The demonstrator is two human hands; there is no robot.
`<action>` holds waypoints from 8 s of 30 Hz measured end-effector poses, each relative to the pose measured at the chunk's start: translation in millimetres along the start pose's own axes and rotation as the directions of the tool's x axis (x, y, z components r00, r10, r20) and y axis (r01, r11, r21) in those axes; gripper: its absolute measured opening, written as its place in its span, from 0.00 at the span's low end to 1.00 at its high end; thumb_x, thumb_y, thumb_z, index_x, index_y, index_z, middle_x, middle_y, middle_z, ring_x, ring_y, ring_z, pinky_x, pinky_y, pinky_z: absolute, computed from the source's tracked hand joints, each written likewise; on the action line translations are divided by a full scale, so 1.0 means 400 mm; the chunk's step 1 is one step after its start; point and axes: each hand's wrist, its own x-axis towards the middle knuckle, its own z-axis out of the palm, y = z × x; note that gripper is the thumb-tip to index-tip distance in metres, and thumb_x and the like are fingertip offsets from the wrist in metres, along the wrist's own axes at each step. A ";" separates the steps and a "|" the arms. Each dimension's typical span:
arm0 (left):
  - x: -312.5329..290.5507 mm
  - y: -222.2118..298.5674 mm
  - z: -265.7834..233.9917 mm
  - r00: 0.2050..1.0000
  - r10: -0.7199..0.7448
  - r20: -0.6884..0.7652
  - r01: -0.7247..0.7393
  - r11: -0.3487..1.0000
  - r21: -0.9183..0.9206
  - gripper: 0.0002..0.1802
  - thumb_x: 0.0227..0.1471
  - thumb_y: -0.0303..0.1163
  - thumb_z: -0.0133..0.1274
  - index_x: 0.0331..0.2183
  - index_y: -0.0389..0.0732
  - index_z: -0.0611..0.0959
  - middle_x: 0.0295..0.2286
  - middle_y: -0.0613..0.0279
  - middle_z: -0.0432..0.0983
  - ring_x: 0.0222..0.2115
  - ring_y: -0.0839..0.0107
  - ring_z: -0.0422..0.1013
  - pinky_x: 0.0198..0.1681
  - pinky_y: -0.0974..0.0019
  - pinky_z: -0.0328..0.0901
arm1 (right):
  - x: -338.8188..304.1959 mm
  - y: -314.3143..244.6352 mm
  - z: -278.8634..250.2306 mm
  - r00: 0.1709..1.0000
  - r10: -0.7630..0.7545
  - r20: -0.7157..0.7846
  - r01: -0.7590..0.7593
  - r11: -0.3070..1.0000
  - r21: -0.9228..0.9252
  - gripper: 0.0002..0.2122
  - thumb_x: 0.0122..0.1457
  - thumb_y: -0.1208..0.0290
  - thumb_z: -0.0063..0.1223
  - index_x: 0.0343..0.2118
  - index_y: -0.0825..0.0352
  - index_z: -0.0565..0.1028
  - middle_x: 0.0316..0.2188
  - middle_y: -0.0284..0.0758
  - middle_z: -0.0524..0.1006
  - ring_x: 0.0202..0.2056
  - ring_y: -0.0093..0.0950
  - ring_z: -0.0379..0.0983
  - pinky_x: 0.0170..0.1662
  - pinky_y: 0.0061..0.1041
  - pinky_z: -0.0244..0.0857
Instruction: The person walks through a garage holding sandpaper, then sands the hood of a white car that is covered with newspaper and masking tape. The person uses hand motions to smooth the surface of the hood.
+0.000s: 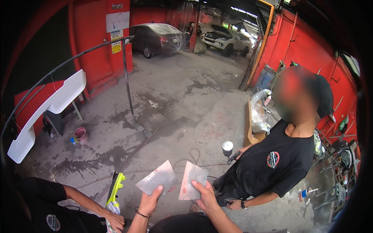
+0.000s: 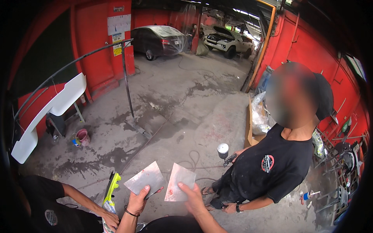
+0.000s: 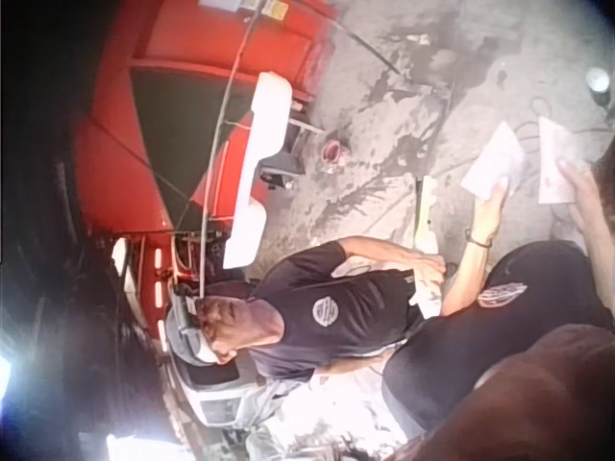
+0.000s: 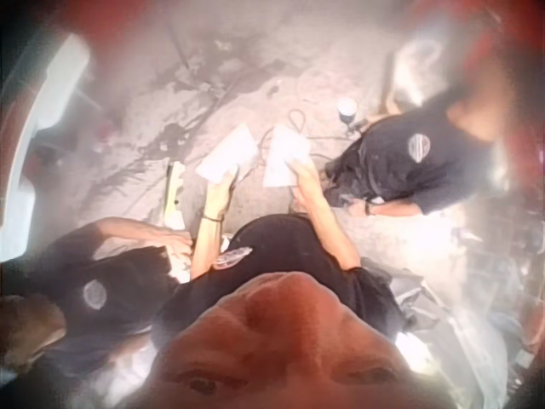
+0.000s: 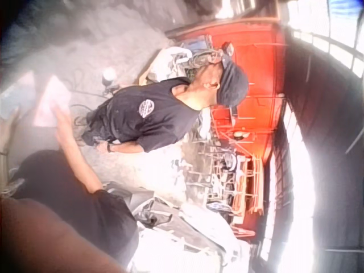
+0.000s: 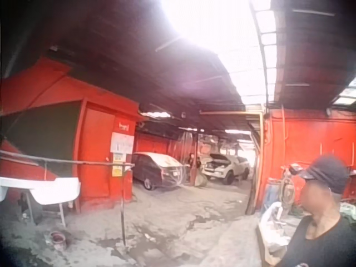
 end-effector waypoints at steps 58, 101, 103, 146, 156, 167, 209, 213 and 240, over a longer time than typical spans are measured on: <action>1.091 0.052 0.082 0.862 -0.109 0.494 -0.237 0.776 0.584 0.29 0.61 0.30 0.61 0.61 0.33 0.74 0.55 0.52 0.76 0.56 0.63 0.71 0.62 0.58 0.63 | 0.951 -0.308 0.115 0.908 -0.412 -0.072 0.353 0.848 -0.395 0.21 0.58 0.74 0.69 0.52 0.73 0.73 0.46 0.37 0.81 0.45 0.24 0.78 0.51 0.26 0.72; 2.299 -0.388 0.425 0.447 -0.555 0.701 0.080 0.805 0.587 0.40 0.57 0.23 0.61 0.68 0.40 0.65 0.51 0.58 0.75 0.42 0.72 0.76 0.32 0.70 0.76 | 1.683 -0.642 -0.292 0.479 -0.400 -0.781 0.806 0.552 0.211 0.10 0.70 0.72 0.53 0.51 0.68 0.75 0.45 0.40 0.83 0.39 0.31 0.84 0.35 0.29 0.80; 2.298 -0.491 0.563 0.342 -0.586 0.734 0.118 0.802 0.585 0.32 0.61 0.29 0.60 0.64 0.37 0.71 0.51 0.60 0.76 0.43 0.74 0.75 0.36 0.72 0.73 | 1.705 -0.677 -0.375 0.507 -0.396 -0.766 0.772 0.604 0.199 0.10 0.71 0.71 0.52 0.50 0.68 0.76 0.41 0.39 0.83 0.38 0.29 0.84 0.37 0.31 0.81; 2.198 -1.419 2.310 -0.294 -0.480 0.826 -0.124 0.877 0.465 0.16 0.65 0.26 0.54 0.53 0.32 0.80 0.44 0.59 0.84 0.45 0.74 0.78 0.48 0.67 0.71 | 1.249 -1.796 -1.553 -0.232 -0.493 -0.838 0.381 0.747 -0.545 0.21 0.62 0.76 0.66 0.55 0.70 0.69 0.44 0.35 0.80 0.44 0.23 0.78 0.47 0.25 0.74; 1.839 -1.437 2.501 -0.381 -0.504 0.775 -0.151 0.861 0.485 0.19 0.67 0.34 0.55 0.52 0.32 0.81 0.44 0.56 0.84 0.45 0.70 0.77 0.50 0.62 0.70 | 0.885 -1.748 -1.735 -0.437 -0.451 -0.779 0.407 0.673 -0.618 0.18 0.62 0.76 0.65 0.51 0.68 0.69 0.44 0.34 0.79 0.43 0.21 0.77 0.46 0.24 0.73; 1.614 -1.610 2.644 -0.540 -0.597 0.593 -0.290 0.794 0.535 0.19 0.67 0.34 0.56 0.55 0.35 0.79 0.48 0.60 0.80 0.49 0.72 0.73 0.54 0.62 0.68 | 0.675 -1.752 -1.920 -0.340 -0.426 -0.839 0.460 0.703 -0.543 0.19 0.62 0.76 0.65 0.52 0.70 0.68 0.42 0.37 0.81 0.44 0.21 0.78 0.46 0.26 0.74; 0.018 -2.177 3.599 -0.954 -0.078 0.289 -0.020 0.980 0.199 0.27 0.63 0.29 0.58 0.62 0.37 0.74 0.44 0.46 0.83 0.46 0.62 0.81 0.49 0.63 0.73 | -0.729 -1.788 -2.705 -0.874 0.339 -0.349 0.465 0.371 -0.804 0.23 0.59 0.74 0.68 0.53 0.67 0.67 0.46 0.35 0.78 0.45 0.24 0.77 0.49 0.28 0.73; -0.165 -2.150 3.583 -0.998 0.030 0.057 0.046 0.952 0.303 0.21 0.63 0.26 0.58 0.56 0.33 0.79 0.45 0.54 0.83 0.45 0.70 0.77 0.50 0.65 0.71 | -0.773 -1.741 -2.647 -0.915 0.386 -0.121 0.312 0.483 -0.818 0.24 0.60 0.69 0.70 0.53 0.69 0.67 0.47 0.36 0.78 0.48 0.25 0.76 0.54 0.29 0.69; -0.575 -2.440 3.492 -0.665 0.135 -0.734 -0.260 0.880 0.398 0.21 0.69 0.37 0.52 0.25 0.35 0.78 0.27 0.60 0.82 0.34 0.74 0.77 0.43 0.66 0.71 | -0.654 -1.554 -2.604 -0.227 0.870 0.437 -0.027 0.443 -0.896 0.22 0.56 0.74 0.71 0.52 0.70 0.74 0.45 0.34 0.81 0.46 0.25 0.78 0.53 0.28 0.71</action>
